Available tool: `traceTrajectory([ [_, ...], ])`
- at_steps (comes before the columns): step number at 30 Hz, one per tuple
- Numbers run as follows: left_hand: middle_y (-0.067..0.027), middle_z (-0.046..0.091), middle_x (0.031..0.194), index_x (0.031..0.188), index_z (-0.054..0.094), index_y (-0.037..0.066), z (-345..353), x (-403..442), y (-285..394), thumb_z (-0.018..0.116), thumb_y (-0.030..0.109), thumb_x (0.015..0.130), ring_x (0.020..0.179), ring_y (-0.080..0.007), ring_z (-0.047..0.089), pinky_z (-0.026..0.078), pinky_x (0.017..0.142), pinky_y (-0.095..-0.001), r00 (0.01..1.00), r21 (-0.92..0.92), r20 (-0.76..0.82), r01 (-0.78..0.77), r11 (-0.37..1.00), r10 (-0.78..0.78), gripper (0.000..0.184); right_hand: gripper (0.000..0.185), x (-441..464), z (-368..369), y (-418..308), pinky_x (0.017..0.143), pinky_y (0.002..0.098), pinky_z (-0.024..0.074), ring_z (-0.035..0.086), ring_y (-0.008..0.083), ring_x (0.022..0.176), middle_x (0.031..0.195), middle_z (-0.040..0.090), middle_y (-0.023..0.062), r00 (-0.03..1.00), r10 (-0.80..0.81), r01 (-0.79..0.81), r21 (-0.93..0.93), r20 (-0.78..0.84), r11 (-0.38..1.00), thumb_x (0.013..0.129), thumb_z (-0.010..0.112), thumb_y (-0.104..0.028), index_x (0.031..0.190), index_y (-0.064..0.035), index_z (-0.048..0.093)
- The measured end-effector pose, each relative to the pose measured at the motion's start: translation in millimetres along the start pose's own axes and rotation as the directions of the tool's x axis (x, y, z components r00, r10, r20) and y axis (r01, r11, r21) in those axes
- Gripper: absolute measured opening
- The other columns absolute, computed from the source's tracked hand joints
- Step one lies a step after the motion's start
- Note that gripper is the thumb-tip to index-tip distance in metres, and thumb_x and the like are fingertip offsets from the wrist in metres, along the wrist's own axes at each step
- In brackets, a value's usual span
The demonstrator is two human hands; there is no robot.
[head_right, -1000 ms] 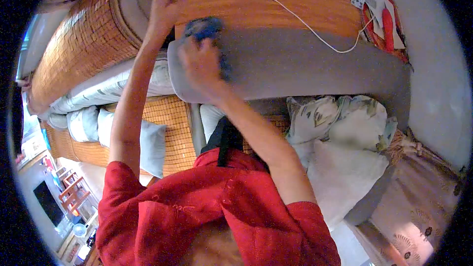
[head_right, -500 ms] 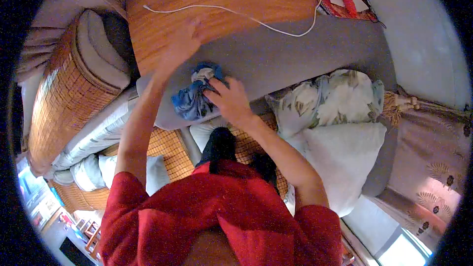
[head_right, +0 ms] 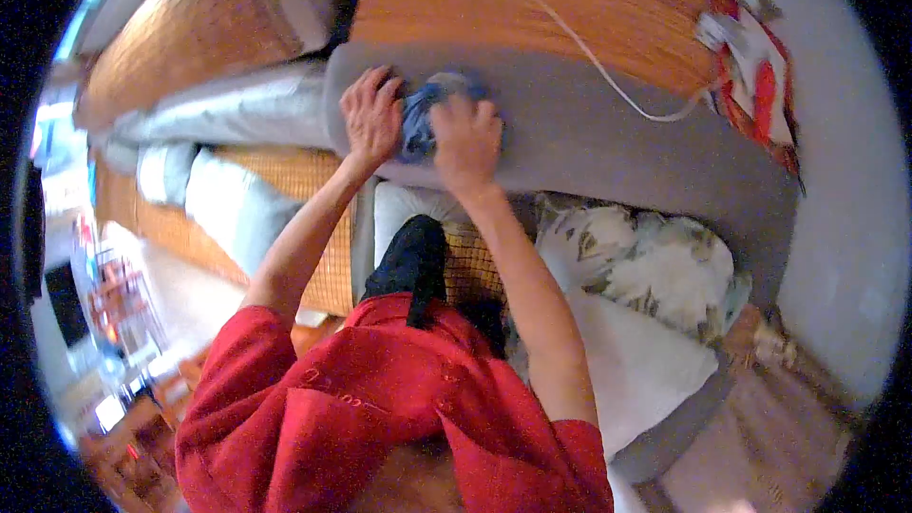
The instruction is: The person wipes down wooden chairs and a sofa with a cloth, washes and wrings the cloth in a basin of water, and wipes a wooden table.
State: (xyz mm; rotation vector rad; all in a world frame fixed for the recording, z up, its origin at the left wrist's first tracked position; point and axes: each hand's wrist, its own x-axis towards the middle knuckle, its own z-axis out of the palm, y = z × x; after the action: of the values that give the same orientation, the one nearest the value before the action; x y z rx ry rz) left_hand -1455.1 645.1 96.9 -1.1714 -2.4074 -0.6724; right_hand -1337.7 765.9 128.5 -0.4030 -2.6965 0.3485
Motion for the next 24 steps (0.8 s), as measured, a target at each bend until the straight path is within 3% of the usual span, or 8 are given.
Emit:
traceTrajectory([
  [4,-0.0074,0.048,0.114,0.101,0.054,0.013,6,-3,1,0.061,0.018,0.07,0.111,-0.0268,0.042,0.032,0.091,-0.0413,0.998,0.071,-0.055,-0.007,0.997,0.011,0.032,0.029,8,-17,1,0.074,0.042,0.0417,0.046,0.0332,0.086,0.099,0.051,0.0085,0.986,-0.071,0.076,-0.028,0.151,0.997,0.067,0.053,-0.002,0.094,-0.0116,0.056],
  [9,-0.0064,0.048,0.111,0.098,0.055,0.013,2,-3,1,0.061,0.022,0.074,0.11,-0.0239,0.042,0.031,0.092,-0.0392,0.991,0.091,-0.127,-0.017,0.996,0.029,0.027,0.02,1,-5,14,0.07,0.0414,0.0455,0.048,0.033,0.086,0.098,0.05,0.0098,0.969,-0.242,0.243,-0.017,0.043,0.97,0.074,0.052,-0.007,0.094,-0.0121,0.053],
  [14,-0.0079,0.048,0.113,0.101,0.054,0.012,8,-2,0,0.058,0.021,0.074,0.108,-0.027,0.044,0.034,0.091,-0.0408,0.978,0.115,-0.178,-0.092,0.989,0.112,0.028,0.025,2,4,12,0.071,0.0412,0.0458,0.05,0.034,0.084,0.101,0.05,0.0093,0.976,-0.216,0.213,-0.174,0.002,0.961,0.073,0.053,-0.007,0.097,-0.0135,0.053],
  [16,-0.0111,0.047,0.113,0.1,0.054,0.012,5,-4,9,0.055,0.02,0.075,0.11,-0.0294,0.042,0.033,0.091,-0.0437,0.995,0.189,-0.069,-0.052,0.981,0.066,0.027,0.027,-1,6,14,0.073,0.0418,0.0449,0.05,0.034,0.084,0.101,0.051,0.0091,0.981,-0.194,0.19,-0.168,-0.007,0.967,0.072,0.054,-0.008,0.098,-0.0144,0.053],
  [18,-0.0148,0.046,0.112,0.101,0.053,0.011,1,-16,32,0.053,0.018,0.075,0.11,-0.0331,0.041,0.032,0.091,-0.0476,0.989,0.235,-0.13,0.098,0.967,-0.068,0.027,0.029,0,9,11,0.075,0.0433,0.044,0.05,0.0342,0.084,0.102,0.052,0.0092,0.98,-0.185,0.173,-0.157,-0.066,0.972,0.071,0.055,-0.009,0.099,-0.0152,0.053],
  [20,-0.0197,0.043,0.118,0.111,0.048,0.01,-12,-48,55,0.052,0.015,0.074,0.114,-0.0369,0.038,0.031,0.09,-0.0528,0.968,0.064,-0.207,0.156,0.986,-0.14,0.038,0.036,-2,10,9,0.079,0.0436,0.0439,0.05,0.0352,0.089,0.107,0.052,0.01,0.988,-0.151,0.142,-0.184,-0.041,0.973,0.071,0.054,-0.009,0.106,-0.0156,0.052],
  [22,-0.021,0.039,0.124,0.12,0.042,0.011,-51,-104,68,0.057,0.015,0.074,0.12,-0.0372,0.034,0.029,0.092,-0.0577,0.986,0.003,-0.071,0.149,0.989,-0.149,0.049,0.042,-2,11,8,0.083,0.0431,0.0433,0.05,0.037,0.091,0.112,0.051,0.0112,0.99,-0.142,0.133,-0.23,-0.025,0.964,0.071,0.053,-0.009,0.113,-0.0153,0.05],
  [24,-0.0208,0.036,0.128,0.118,0.045,0.011,-108,-163,59,0.059,0.016,0.074,0.123,-0.0352,0.031,0.027,0.093,-0.0586,0.985,-0.075,0.115,0.139,0.987,-0.13,0.047,0.045,-5,7,-3,0.086,0.0433,0.0426,0.05,0.0381,0.098,0.117,0.049,0.0124,0.999,-0.054,0.053,-0.285,0.005,0.957,0.071,0.052,-0.009,0.116,-0.0142,0.049],
])
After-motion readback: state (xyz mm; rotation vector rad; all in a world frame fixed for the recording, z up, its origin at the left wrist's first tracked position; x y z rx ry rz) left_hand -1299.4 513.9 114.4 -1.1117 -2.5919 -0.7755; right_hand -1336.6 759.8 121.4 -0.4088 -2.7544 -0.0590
